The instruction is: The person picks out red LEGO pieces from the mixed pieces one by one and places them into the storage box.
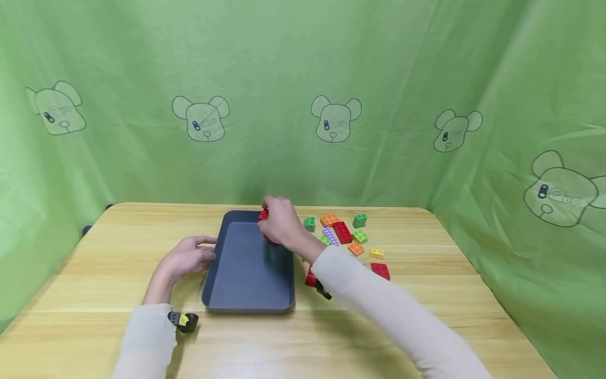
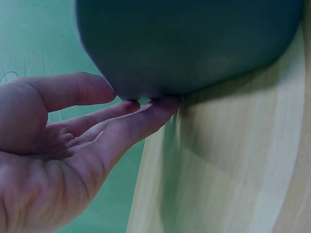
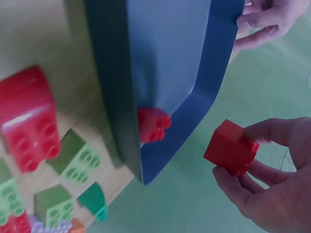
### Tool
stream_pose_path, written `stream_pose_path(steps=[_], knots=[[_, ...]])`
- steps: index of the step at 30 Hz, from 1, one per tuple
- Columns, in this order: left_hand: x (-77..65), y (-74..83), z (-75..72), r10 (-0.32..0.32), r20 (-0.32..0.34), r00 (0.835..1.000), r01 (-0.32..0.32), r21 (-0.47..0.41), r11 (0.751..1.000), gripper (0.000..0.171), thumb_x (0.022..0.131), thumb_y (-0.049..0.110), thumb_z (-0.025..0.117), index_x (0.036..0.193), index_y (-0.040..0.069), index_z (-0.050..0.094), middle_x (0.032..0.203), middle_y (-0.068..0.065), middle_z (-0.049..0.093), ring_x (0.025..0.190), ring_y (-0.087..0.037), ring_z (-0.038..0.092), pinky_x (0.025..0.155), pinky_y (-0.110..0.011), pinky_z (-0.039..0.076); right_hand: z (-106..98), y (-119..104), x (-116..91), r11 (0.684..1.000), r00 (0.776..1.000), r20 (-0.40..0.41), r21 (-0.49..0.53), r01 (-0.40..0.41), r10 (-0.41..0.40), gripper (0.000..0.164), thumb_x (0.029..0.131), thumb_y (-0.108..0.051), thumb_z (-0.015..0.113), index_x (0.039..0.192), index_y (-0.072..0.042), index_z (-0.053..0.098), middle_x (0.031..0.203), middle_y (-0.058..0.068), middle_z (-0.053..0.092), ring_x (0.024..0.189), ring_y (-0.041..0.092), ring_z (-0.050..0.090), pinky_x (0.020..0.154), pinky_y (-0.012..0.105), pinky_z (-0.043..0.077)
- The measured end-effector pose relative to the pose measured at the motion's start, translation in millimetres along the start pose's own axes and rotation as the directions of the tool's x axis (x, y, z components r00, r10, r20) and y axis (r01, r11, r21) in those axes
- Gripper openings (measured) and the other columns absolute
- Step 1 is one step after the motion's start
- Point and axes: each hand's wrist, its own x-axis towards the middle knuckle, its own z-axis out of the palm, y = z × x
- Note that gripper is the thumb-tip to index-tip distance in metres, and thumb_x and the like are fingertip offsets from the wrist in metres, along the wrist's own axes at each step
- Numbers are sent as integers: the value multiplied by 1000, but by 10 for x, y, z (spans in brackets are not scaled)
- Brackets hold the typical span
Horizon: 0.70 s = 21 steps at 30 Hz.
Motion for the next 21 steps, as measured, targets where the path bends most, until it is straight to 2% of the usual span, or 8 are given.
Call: stream_pose_path(steps=[3, 5, 11, 14, 21], knots=[[5, -1, -3, 0, 3, 1000, 0, -6, 1000, 53, 92, -4, 48, 141, -13, 30, 127, -35, 51, 115, -42, 55, 95, -42, 52, 88, -69, 29, 1000, 1000, -9, -12, 24, -24, 33, 78, -8, 67, 110, -2, 65, 99, 10, 64, 91, 20, 58, 73, 26, 55], [8, -3, -5, -6, -6, 1000, 6, -11, 1000, 52, 91, -4, 48, 140, -12, 31, 126, -34, 52, 115, -41, 56, 95, -41, 52, 150, -108, 51, 999, 999, -14, -7, 36, -36, 32, 79, -9, 66, 110, -3, 66, 99, 10, 64, 91, 20, 58, 72, 25, 55], [5, -15, -8, -4, -3, 1000, 4, -22, 1000, 53, 91, -3, 49, 141, -12, 31, 127, -34, 51, 116, -42, 55, 95, -41, 52, 334, -174, 114, 999, 999, -3, 5, 48, -48, 8, 79, -6, 61, 87, -8, 64, 82, 4, 57, 74, 15, 51, 54, 20, 45], [0, -21, -10, -1, 1, 1000, 1, -31, 1000, 53, 91, -4, 49, 141, -12, 30, 128, -35, 50, 117, -42, 54, 96, -42, 51, 398, -196, 142, 999, 999, 3, -5, 43, -43, 6, 79, -5, 60, 78, -10, 59, 76, 3, 54, 70, 15, 49, 51, 20, 42], [0, -6, -14, 1, 0, 1000, -1, -31, 1000, 54, 91, -4, 48, 141, -13, 30, 128, -35, 50, 116, -42, 54, 96, -42, 51, 508, -232, 210, 999, 1000, 2, -32, -11, 11, 8, 80, -8, 64, 88, -8, 62, 80, 3, 56, 73, 15, 52, 54, 22, 45]])
